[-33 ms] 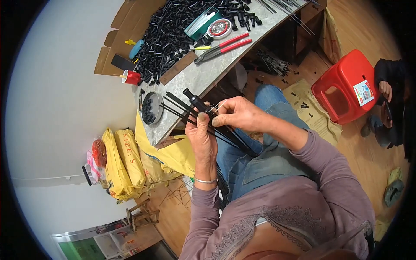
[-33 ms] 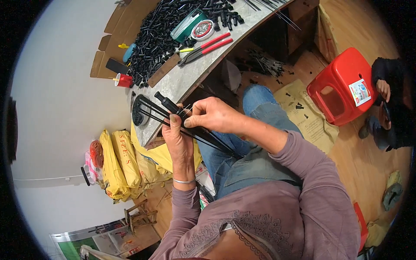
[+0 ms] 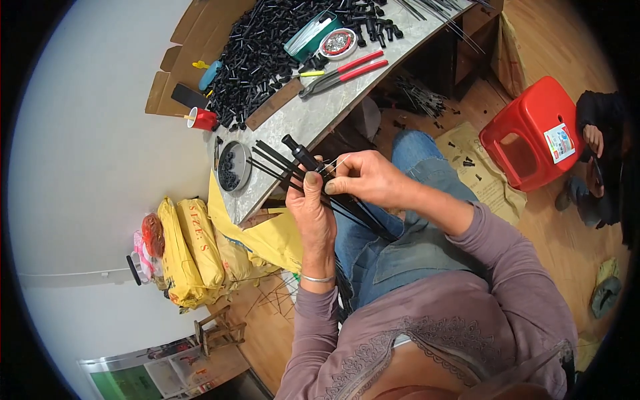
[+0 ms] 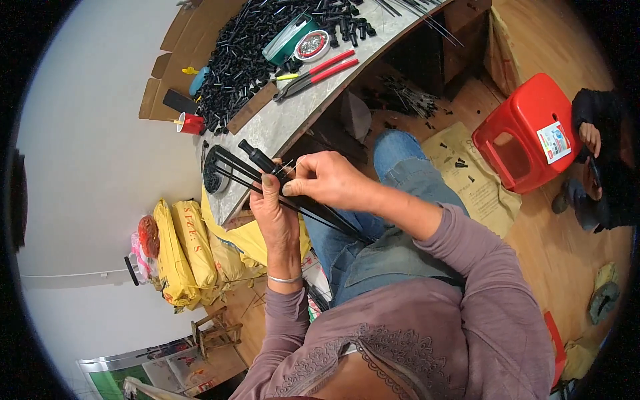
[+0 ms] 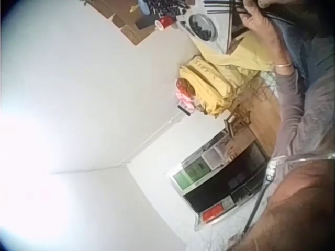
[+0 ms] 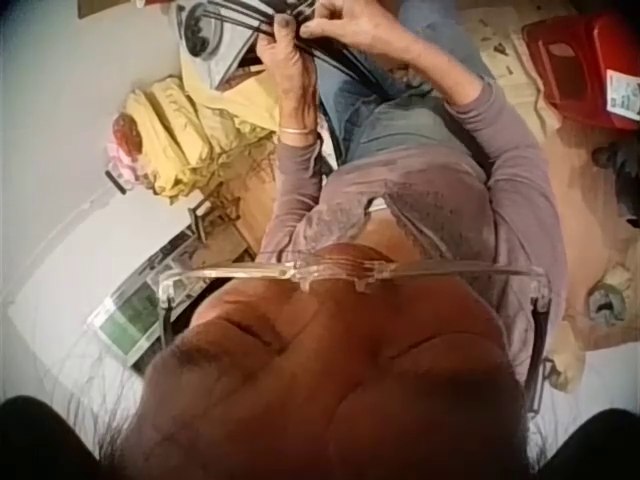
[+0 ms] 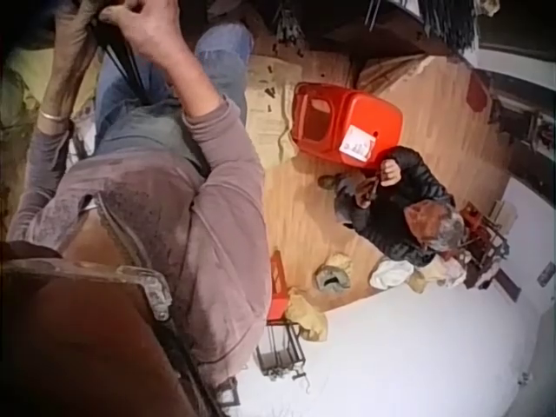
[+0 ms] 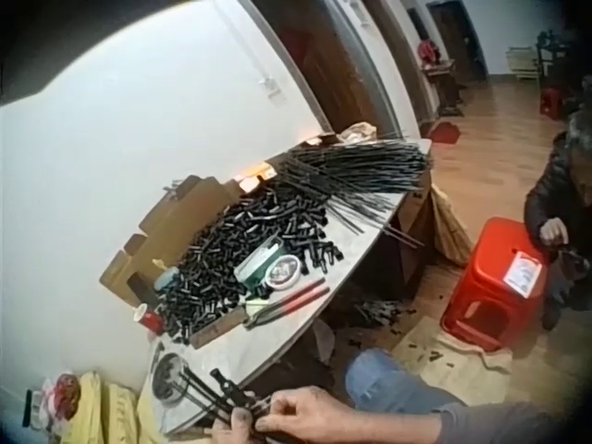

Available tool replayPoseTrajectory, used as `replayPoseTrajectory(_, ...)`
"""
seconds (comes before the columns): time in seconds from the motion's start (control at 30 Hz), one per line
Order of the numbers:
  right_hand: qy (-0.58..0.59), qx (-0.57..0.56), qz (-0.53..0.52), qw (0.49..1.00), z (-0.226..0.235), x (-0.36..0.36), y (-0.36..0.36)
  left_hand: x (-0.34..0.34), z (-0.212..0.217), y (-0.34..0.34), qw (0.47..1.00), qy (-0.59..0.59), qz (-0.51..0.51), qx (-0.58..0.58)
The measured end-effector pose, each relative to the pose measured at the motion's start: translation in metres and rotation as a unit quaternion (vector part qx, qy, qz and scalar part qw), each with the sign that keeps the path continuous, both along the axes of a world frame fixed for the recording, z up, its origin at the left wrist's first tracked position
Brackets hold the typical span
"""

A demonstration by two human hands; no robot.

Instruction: Assembling and securing black cable ties into bundles using hand tools at a workbench.

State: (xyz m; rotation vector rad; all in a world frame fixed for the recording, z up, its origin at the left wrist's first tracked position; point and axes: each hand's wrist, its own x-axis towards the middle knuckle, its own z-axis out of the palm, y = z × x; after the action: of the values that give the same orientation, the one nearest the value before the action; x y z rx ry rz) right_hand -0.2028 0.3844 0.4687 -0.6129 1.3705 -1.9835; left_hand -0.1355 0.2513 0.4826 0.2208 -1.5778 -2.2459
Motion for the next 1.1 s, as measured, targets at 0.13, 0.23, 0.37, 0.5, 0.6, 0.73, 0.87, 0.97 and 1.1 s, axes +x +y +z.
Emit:
replayPoseTrajectory(0.13,0.198,0.078,-0.189,0.959,0.006,0.01,-0.002,-0.002,-0.005,0.004,0.997,0.01,0.042,-0.063)
replayPoseTrajectory(0.23,0.076,0.027,-0.064,0.995,0.0,0.001,0.002,0.0,0.0,0.01,0.999,0.011,0.034,-0.04)
replayPoseTrajectory(0.37,0.025,0.01,-0.004,1.0,0.001,-0.007,0.005,0.0,-0.003,0.002,1.0,0.01,0.007,-0.001)
replayPoseTrajectory(0.5,-0.047,0.002,0.005,0.999,-0.001,-0.005,0.006,0.002,-0.002,-0.001,1.0,0.003,-0.007,-0.02)
replayPoseTrajectory(0.6,-0.047,0.018,0.021,0.999,0.0,-0.008,0.007,0.003,-0.002,-0.002,1.0,0.0,-0.025,-0.01)
replayPoseTrajectory(0.73,-0.06,0.019,0.016,0.998,-0.003,-0.006,0.007,0.003,0.003,0.003,1.0,0.005,-0.018,-0.019)
replayPoseTrajectory(0.87,-0.089,0.035,0.021,0.995,0.0,-0.007,0.007,0.003,0.003,-0.002,0.999,-0.006,-0.044,0.006)
replayPoseTrajectory(0.97,-0.086,0.043,0.017,0.995,0.0,-0.006,0.006,0.003,0.004,-0.001,0.999,-0.005,-0.044,-0.013)
replayPoseTrajectory(1.1,0.064,0.082,-0.105,0.989,-0.012,0.001,0.0,0.001,0.004,0.002,0.998,-0.017,-0.031,-0.06)
